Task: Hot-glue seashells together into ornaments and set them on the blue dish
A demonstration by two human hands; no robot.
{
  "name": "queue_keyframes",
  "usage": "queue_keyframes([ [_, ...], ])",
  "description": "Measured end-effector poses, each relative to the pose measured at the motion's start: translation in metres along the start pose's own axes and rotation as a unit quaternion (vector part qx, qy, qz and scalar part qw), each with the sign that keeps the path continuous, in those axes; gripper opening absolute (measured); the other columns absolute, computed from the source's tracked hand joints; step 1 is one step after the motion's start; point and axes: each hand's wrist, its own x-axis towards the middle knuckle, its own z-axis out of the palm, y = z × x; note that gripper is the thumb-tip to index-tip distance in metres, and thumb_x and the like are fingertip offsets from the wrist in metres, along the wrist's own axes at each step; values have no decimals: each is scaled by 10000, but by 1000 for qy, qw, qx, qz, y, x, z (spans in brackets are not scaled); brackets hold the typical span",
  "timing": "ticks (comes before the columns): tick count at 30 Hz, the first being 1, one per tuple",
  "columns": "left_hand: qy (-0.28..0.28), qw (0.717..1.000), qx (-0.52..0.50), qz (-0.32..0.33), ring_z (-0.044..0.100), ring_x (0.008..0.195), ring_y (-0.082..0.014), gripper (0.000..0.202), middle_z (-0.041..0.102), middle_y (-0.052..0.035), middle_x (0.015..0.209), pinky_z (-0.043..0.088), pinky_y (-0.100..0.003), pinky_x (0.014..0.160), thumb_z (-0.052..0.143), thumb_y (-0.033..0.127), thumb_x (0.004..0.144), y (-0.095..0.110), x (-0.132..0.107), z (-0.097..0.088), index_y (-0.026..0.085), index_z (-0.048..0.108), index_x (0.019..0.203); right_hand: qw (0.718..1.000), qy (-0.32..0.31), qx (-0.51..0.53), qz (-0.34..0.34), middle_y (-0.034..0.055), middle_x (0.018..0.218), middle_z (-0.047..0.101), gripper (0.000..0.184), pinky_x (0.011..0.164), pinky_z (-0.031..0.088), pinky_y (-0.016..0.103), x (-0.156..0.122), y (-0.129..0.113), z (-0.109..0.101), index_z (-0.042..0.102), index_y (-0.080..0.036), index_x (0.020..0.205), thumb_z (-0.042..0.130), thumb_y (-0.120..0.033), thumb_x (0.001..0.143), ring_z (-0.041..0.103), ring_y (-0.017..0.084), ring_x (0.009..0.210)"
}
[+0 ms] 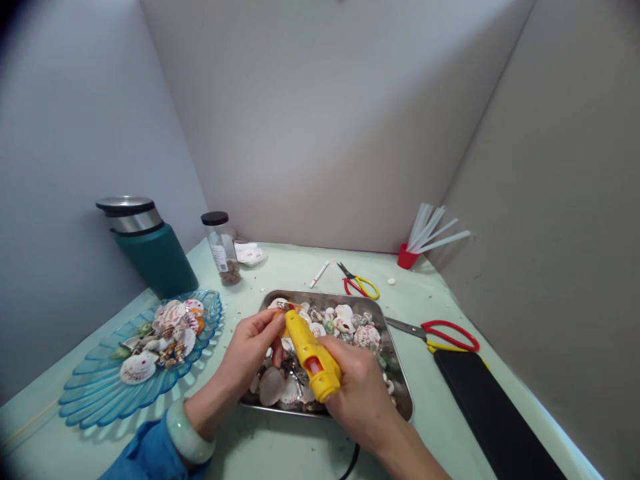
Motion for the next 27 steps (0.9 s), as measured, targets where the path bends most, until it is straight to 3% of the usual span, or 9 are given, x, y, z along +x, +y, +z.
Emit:
queue_keyframes([
  [13,52,998,-35,3,404,312,-92,295,466,74,321,319,-189,403,521,410,821,1,0,-1,136,615,876,999,27,-24,-7,-7,690,615,105,531,407,206,1,3,0,586,-195,835,482,-201,852,539,121,567],
  [27,34,999,-30,3,405,303,-95,312,459,74,321,328,-196,399,537,449,815,-1,0,1,148,618,833,999,19,-26,-11,14,696,628,162,531,411,222,0,1,0,597,-190,861,445,-240,887,554,132,572],
])
